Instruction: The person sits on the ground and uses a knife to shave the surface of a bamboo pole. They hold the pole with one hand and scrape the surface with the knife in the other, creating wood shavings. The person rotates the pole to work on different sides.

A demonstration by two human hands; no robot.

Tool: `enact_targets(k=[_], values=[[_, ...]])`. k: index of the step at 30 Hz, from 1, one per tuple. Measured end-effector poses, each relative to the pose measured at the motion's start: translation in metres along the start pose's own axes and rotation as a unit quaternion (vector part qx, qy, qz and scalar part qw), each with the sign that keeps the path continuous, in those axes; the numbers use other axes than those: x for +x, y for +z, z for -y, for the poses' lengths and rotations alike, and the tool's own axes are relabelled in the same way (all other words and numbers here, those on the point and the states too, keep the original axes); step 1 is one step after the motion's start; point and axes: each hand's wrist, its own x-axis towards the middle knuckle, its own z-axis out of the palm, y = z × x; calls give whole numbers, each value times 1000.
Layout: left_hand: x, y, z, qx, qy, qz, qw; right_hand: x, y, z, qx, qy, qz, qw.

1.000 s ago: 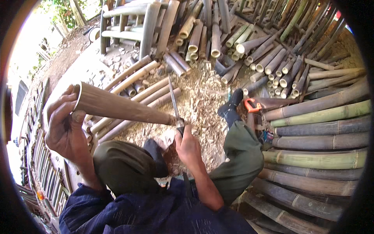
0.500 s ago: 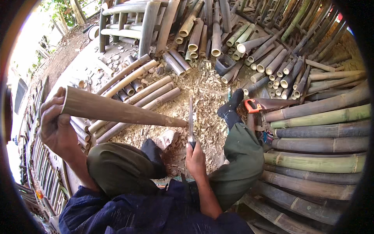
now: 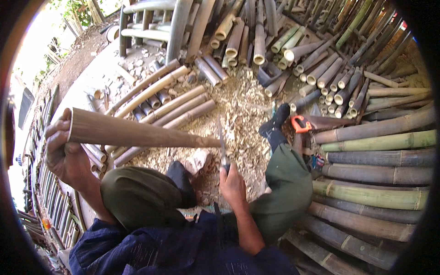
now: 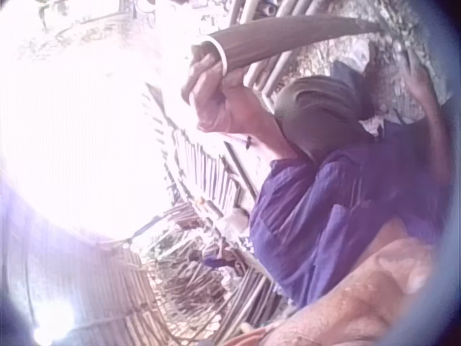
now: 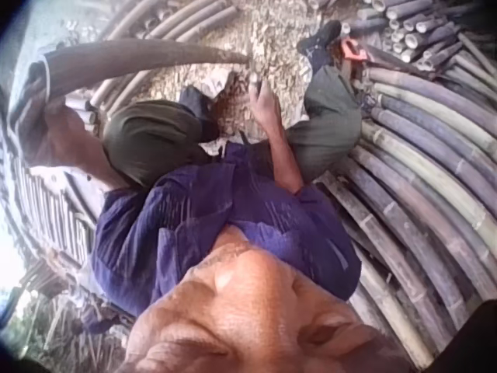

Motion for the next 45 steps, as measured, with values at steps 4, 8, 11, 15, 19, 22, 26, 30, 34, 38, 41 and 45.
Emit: enact_targets(k=[4, 8, 11, 15, 19, 22, 26, 30, 34, 38, 41, 45], values=[[3, 21, -9, 103, -24, -71, 992, -8, -26, 48, 103, -97, -58, 988], [12, 29, -32, 223, -49, -89, 969, -24, -61, 116, 220, -160, -48, 961], [15, 32, -38, 221, -38, -79, 971, -40, -72, 146, 281, -257, -158, 911], [26, 38, -51, 198, -34, -72, 977, 8, 14, 61, -79, -98, -28, 992], [30, 32, -56, 216, -38, -99, 971, -1, -33, 109, -16, -110, 16, 994], [20, 19, -55, 216, -34, -91, 972, -43, -69, 159, 149, -189, -67, 968], [27, 13, -62, 212, -12, -85, 974, -48, -25, 138, 104, -190, -92, 972], [29, 22, -72, 219, -25, -84, 972, -54, 29, 64, -48, -117, -59, 990], [37, 16, -71, 228, -18, -90, 969, -51, -51, 140, 62, -135, -32, 988], [36, -4, -72, 248, -7, -102, 963, -62, -55, 177, 246, -299, -154, 909], [53, 3, -71, 235, 0, -111, 966, -35, -6, 121, 61, -200, -100, 973], [37, 12, -73, 249, -8, -97, 964, -22, 22, 71, -49, -167, -64, 983]])
